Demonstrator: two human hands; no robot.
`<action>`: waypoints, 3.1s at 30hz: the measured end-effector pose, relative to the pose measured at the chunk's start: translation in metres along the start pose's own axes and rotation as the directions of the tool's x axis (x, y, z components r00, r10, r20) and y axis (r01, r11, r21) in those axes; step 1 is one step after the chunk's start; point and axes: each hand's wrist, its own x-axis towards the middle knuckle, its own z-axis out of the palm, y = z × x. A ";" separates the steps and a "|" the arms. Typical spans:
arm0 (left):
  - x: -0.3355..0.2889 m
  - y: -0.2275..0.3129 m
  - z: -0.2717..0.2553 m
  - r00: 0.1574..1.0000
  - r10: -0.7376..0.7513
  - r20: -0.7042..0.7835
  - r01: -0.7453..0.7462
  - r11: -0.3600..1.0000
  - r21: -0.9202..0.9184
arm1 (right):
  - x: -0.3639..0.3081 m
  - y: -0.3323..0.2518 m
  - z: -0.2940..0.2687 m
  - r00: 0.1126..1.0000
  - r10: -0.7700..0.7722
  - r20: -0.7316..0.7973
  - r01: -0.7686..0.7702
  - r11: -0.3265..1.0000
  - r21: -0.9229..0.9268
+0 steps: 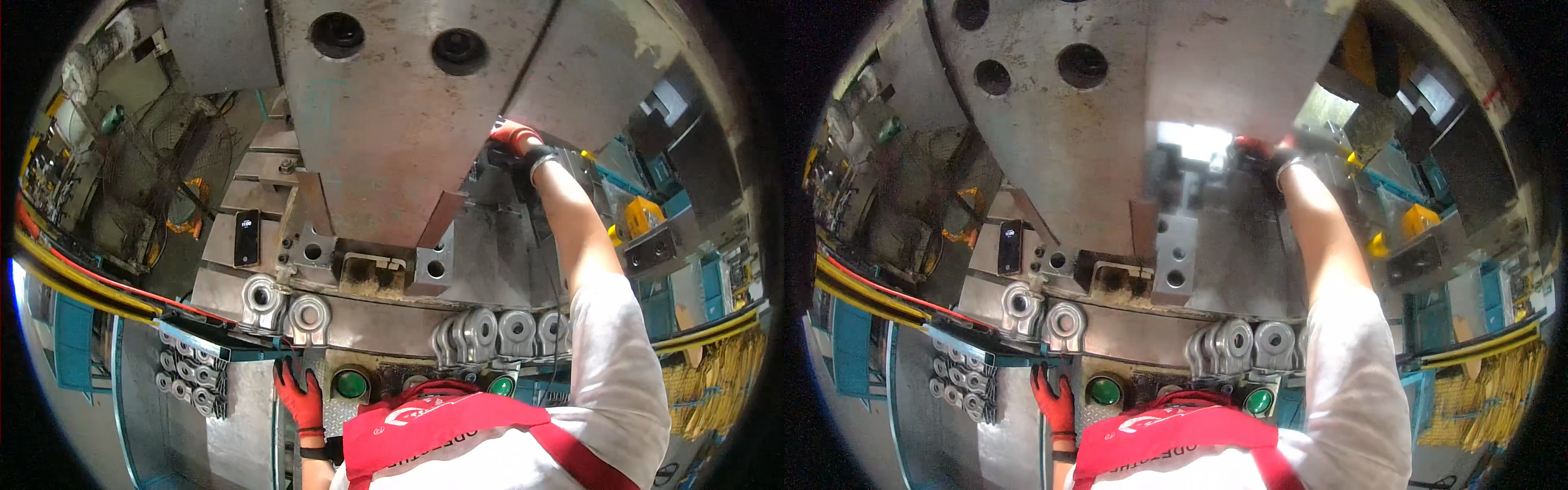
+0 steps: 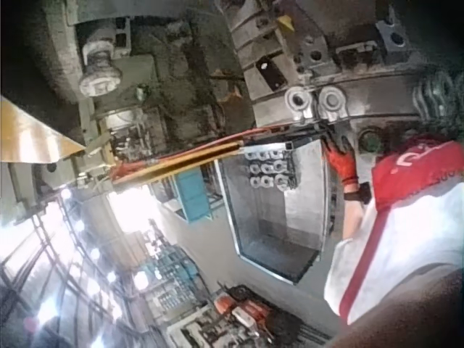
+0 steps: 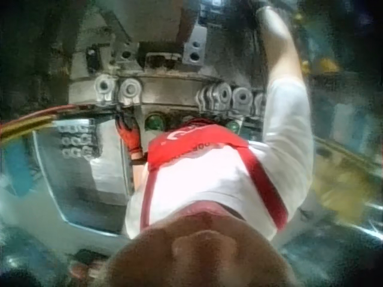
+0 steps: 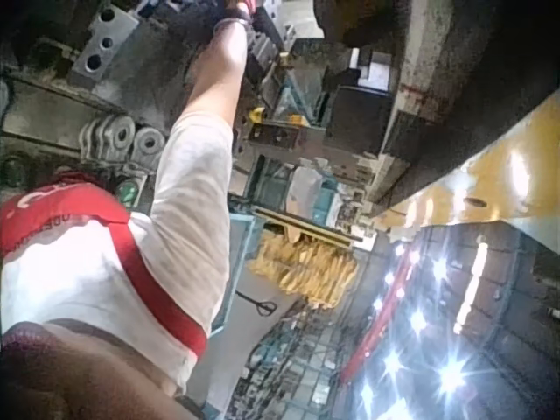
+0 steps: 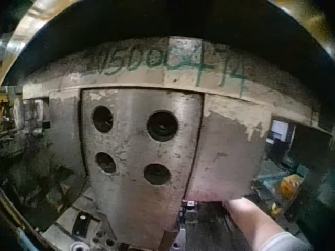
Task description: Placing metal components into a press machine and operating the control buttons to stamp or form the parts.
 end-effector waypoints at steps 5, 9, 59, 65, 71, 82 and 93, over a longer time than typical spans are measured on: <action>0.001 0.009 0.007 0.998 -0.042 0.037 0.043 0.998 -0.040 | 0.018 0.019 0.021 0.998 -0.014 -0.067 0.018 0.998 0.052; 0.006 0.015 0.012 0.999 -0.028 0.046 0.029 0.999 -0.028 | 0.011 0.019 0.025 0.992 -0.051 -0.113 0.083 0.951 0.299; -0.050 -0.029 0.061 0.839 -0.396 0.373 0.427 0.904 -0.002 | -0.503 0.212 0.295 0.901 0.414 0.131 -0.402 0.684 0.608; -0.049 -0.056 0.072 0.862 -0.370 0.346 0.404 0.914 -0.027 | -0.505 0.207 0.288 0.915 0.386 0.113 -0.365 0.680 0.636; -0.044 -0.091 0.083 0.843 -0.363 0.396 0.434 0.895 -0.102 | -0.506 0.212 0.296 0.905 0.410 0.114 -0.386 0.676 0.627; -0.028 0.024 0.019 0.792 -0.282 0.542 -0.067 0.841 0.536 | -0.506 0.211 0.289 0.919 0.357 0.169 -0.381 0.689 0.616; 0.059 0.369 0.066 0.590 0.787 0.182 -0.708 0.612 -0.351 | -0.498 0.207 0.272 0.937 0.287 0.200 -0.345 0.665 0.662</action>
